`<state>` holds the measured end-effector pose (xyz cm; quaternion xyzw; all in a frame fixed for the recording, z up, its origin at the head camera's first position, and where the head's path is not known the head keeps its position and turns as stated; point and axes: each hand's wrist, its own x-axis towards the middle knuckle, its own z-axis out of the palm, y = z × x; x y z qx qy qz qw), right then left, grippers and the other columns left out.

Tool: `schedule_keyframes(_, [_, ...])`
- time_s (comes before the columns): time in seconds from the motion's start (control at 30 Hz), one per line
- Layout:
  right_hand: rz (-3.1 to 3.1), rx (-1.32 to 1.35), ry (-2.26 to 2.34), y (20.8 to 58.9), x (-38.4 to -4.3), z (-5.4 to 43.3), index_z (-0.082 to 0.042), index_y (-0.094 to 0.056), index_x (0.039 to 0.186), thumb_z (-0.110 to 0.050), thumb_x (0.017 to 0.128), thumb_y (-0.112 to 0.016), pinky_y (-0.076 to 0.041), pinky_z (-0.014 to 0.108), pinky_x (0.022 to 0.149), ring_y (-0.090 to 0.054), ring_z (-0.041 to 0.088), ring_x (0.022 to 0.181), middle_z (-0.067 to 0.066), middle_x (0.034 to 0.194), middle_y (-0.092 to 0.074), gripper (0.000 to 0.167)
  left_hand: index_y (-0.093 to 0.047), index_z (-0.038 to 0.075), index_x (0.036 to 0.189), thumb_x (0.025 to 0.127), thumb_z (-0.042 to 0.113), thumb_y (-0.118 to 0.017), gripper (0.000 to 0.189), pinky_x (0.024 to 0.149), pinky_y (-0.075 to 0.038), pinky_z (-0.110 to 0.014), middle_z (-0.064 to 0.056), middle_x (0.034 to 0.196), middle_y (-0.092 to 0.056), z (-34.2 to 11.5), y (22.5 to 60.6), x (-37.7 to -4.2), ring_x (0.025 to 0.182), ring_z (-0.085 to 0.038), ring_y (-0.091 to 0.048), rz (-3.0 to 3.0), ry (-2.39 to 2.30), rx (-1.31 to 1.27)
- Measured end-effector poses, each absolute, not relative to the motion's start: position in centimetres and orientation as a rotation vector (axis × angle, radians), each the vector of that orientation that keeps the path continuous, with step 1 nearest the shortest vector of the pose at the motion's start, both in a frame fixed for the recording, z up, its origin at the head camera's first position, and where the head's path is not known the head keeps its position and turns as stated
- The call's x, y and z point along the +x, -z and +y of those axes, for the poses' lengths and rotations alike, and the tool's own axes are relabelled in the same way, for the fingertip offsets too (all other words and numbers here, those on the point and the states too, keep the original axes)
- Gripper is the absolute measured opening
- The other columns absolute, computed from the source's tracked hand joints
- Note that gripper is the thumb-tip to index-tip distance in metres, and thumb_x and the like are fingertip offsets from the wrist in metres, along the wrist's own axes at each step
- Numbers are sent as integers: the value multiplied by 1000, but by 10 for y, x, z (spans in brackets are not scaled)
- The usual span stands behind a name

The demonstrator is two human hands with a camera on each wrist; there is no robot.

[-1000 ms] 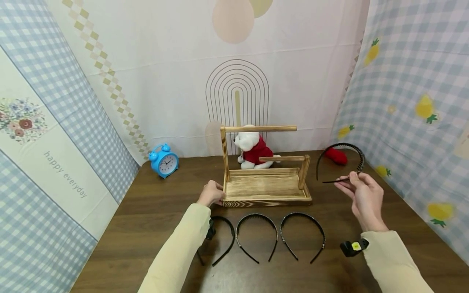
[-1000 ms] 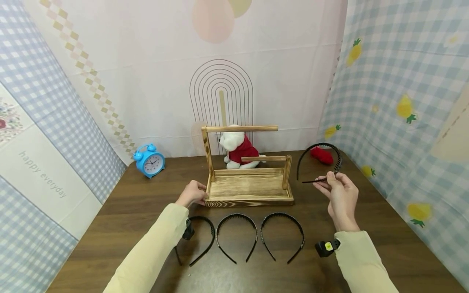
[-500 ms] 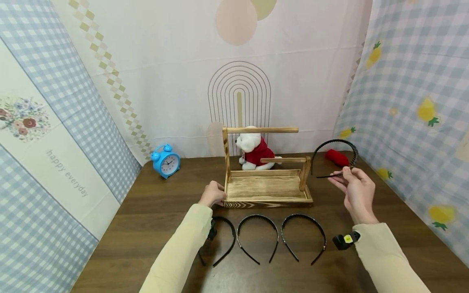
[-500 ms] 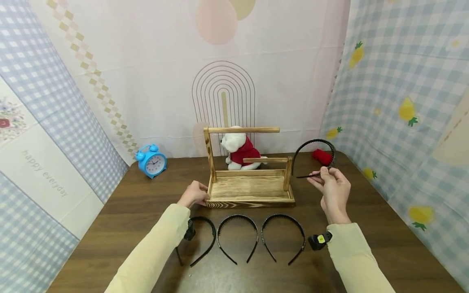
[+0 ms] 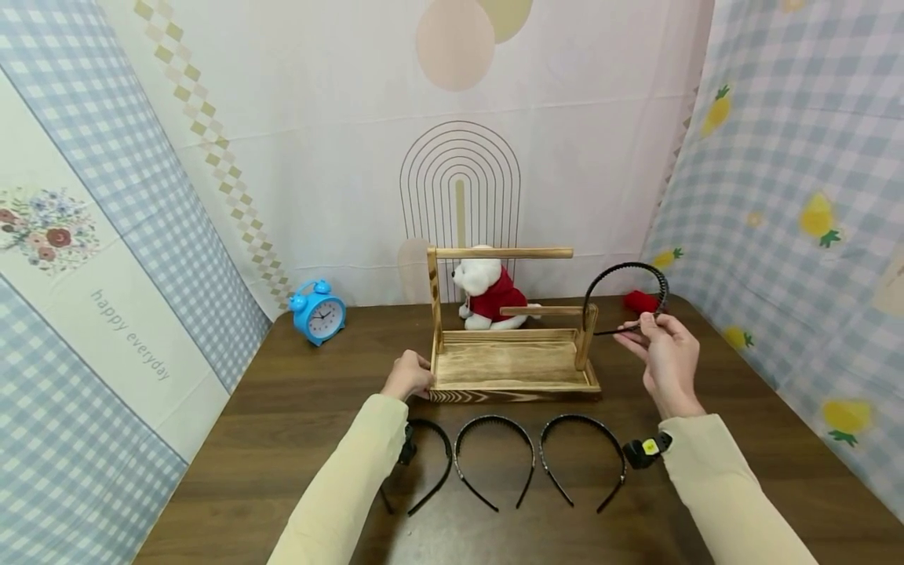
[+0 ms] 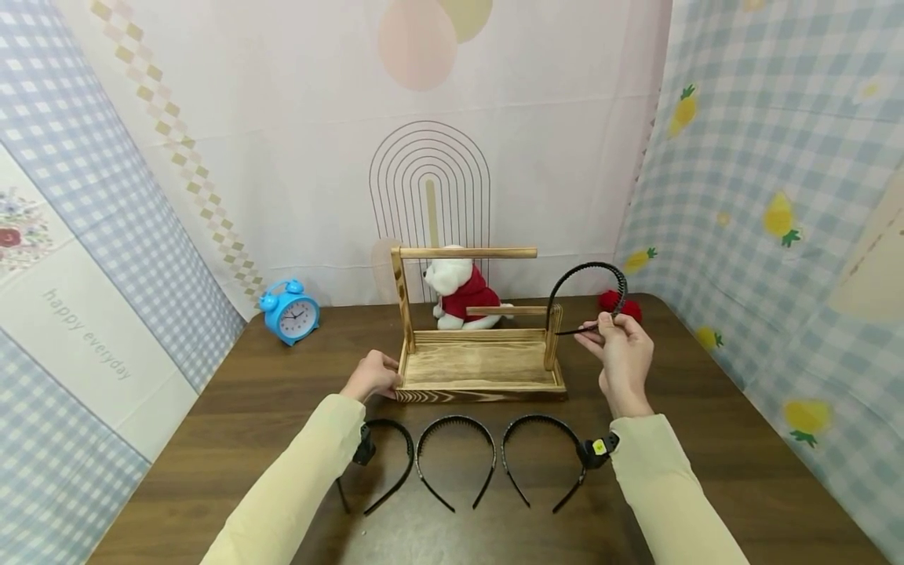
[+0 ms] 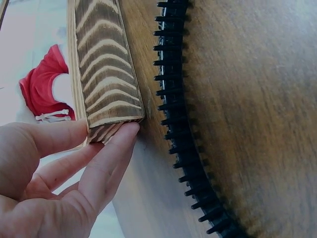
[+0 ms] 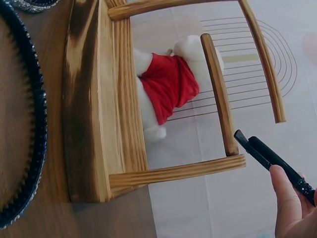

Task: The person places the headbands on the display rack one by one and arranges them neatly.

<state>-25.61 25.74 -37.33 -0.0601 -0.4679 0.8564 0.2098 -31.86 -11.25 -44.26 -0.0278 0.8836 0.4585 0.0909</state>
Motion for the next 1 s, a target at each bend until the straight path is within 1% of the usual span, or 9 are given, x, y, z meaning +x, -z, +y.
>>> schedule_keyframes(0.17, [-1311,-209,-2363,369,-263,248,3,-52,85,-12,90,-66,-62,36,73,-71,24,72,12,92,-60,21,-63,-13,121,82,-7,-60,40,58,-62,-33,-26,99,-68,-113,439,-318,63,-23,-68,2628,-1380,-96])
schedule_keyframes(0.27, [-1316,-235,-2351,367,-267,242,2,-53,85,-12,90,-66,-62,35,73,-70,23,71,12,94,-59,20,-62,-13,122,82,-7,-60,40,58,-62,-32,-26,99,-68,-113,439,-319,63,-22,-68,2627,-1380,-89])
schedule_keyframes(0.5, [-1371,-244,-2311,365,-273,233,1,-52,86,-14,92,-64,-62,32,73,-69,22,70,12,92,-58,20,-62,-12,123,81,-7,-59,42,58,-62,-33,-29,113,-65,-112,441,-321,62,-23,-67,2625,-1361,-88])
schedule_keyframes(0.57, [-1375,-241,-2304,365,-274,231,1,-52,86,-14,92,-64,-62,32,72,-69,22,70,12,92,-58,20,-62,-12,123,81,-8,-59,42,58,-62,-33,-29,114,-65,-112,442,-321,62,-23,-67,2626,-1356,-81])
schedule_keyframes(0.77, [-1377,-218,-2287,362,-281,224,3,-54,89,-11,93,-62,-63,31,70,-69,22,73,12,89,-61,17,-60,-13,123,80,-8,-59,43,58,-62,-34,-27,108,-66,-113,442,-319,63,-24,-68,2613,-1367,-83])
schedule_keyframes(0.9, [-1399,-200,-2267,359,-285,220,2,-51,89,-10,94,-61,-63,30,69,-69,21,75,13,88,-61,16,-60,-14,123,81,-9,-59,43,59,-62,-34,-26,105,-67,-113,442,-319,62,-23,-67,2608,-1375,-72])
schedule_keyframes(1.0, [-1418,-196,-2263,356,-287,217,1,-49,88,-10,95,-59,-63,29,69,-69,19,74,10,86,-60,16,-60,-14,123,80,-9,-59,43,58,-62,-34,-27,103,-67,-113,443,-318,62,-23,-67,2608,-1378,-68])
